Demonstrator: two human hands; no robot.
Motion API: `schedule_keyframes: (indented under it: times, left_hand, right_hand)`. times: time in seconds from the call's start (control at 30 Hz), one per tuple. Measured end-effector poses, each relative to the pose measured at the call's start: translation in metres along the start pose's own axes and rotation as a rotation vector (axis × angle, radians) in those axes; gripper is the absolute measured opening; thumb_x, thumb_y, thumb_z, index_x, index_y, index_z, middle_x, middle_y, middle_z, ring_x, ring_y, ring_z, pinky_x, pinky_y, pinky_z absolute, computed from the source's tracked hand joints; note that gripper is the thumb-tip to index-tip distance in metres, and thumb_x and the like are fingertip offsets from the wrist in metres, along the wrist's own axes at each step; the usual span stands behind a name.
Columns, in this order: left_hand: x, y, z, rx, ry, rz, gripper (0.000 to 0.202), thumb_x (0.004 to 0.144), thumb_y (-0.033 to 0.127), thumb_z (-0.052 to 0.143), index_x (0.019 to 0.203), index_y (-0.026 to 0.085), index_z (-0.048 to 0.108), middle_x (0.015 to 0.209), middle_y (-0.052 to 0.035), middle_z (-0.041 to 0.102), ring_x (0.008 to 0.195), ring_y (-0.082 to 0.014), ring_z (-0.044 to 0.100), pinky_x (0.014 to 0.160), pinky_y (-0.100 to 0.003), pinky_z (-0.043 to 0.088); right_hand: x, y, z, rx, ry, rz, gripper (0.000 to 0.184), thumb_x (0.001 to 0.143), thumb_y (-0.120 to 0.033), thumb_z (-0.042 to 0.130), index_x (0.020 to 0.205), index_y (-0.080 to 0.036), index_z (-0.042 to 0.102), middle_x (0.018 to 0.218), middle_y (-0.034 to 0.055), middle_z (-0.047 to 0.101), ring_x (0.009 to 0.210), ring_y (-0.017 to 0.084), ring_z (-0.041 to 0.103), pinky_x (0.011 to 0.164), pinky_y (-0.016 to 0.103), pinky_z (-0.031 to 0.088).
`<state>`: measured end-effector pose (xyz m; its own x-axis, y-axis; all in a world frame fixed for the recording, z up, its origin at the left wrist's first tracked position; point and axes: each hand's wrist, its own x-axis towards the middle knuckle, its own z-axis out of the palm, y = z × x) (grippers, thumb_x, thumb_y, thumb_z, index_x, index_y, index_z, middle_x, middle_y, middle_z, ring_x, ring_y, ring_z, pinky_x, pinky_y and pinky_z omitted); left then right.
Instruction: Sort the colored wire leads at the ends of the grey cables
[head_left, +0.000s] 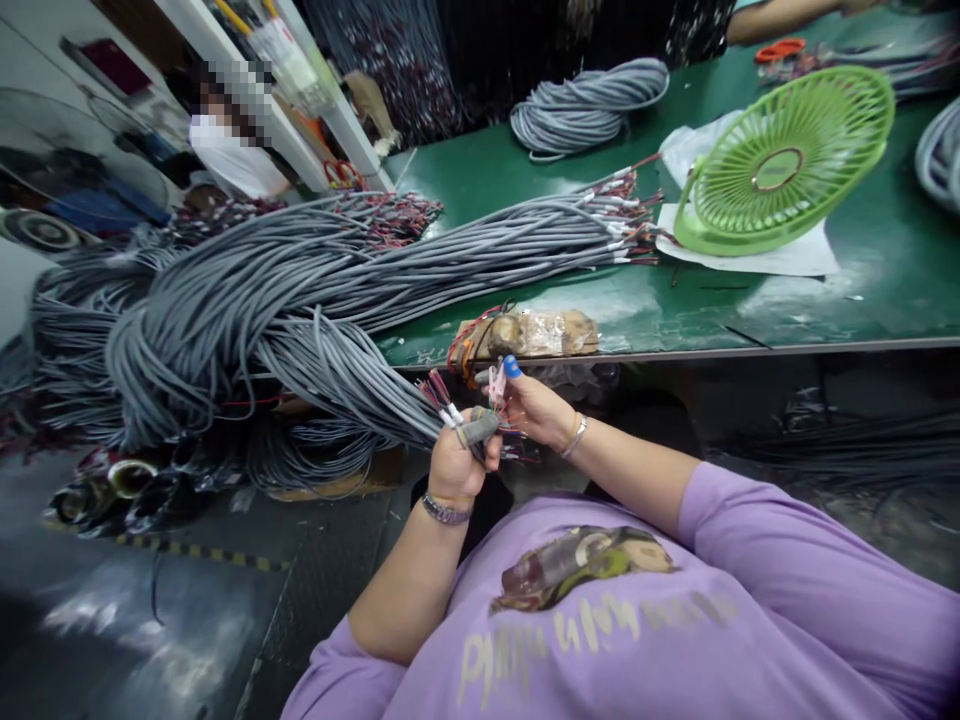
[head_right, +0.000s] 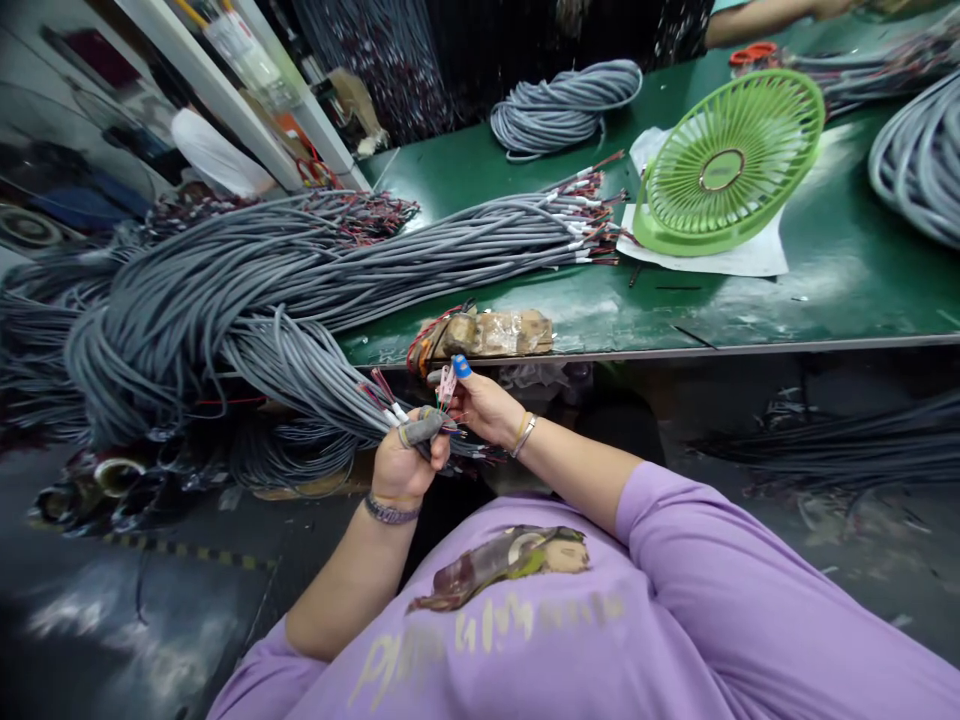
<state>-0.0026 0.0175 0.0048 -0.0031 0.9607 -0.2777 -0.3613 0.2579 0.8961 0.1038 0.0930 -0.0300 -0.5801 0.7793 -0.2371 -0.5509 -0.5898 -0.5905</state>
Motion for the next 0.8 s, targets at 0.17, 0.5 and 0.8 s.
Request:
schedule_keyframes:
  times: [0.17, 0.5, 0.8]
  left_hand:
    - [0.0041, -0.0053, -0.0011, 0.028, 0.009, -0.021, 0.029, 0.062, 0.036, 0.074, 0.062, 0.015, 0.054, 0.040, 0.0048, 0.049, 0.029, -0.0055, 0.040, 0.031, -0.016, 0.028]
    - [0.0024, -0.0085, -0.0031, 0.037, 0.016, -0.013, 0.027, 0.063, 0.035, 0.073, 0.062, 0.015, 0.055, 0.039, 0.0043, 0.050, 0.029, -0.0056, 0.040, 0.031, -0.016, 0.029]
    - [0.0049, -0.0091, -0.0042, -0.009, 0.039, -0.012, 0.027, 0.061, 0.035, 0.073, 0.061, 0.015, 0.054, 0.039, 0.0044, 0.049, 0.029, -0.0056, 0.039, 0.031, -0.016, 0.028]
  right_hand:
    - [-0.0026, -0.0044, 0.0082, 0.089, 0.045, 0.025, 0.045, 0.081, -0.060, 0.060, 0.075, -0.016, 0.064, 0.057, -0.0011, 0.053, 0.050, 0.010, 0.046, 0.049, 0.023, 0.039]
    - [0.0001, -0.0016, 0.0056, 0.100, 0.052, -0.016, 0.042, 0.080, -0.057, 0.063, 0.071, -0.015, 0.064, 0.058, -0.0007, 0.056, 0.051, 0.009, 0.046, 0.049, 0.022, 0.038]
    - [-0.0024, -0.0040, 0.0097, 0.104, 0.055, 0.002, 0.042, 0.082, -0.057, 0.061, 0.071, -0.016, 0.064, 0.054, -0.0020, 0.053, 0.046, 0.008, 0.043, 0.045, 0.021, 0.036]
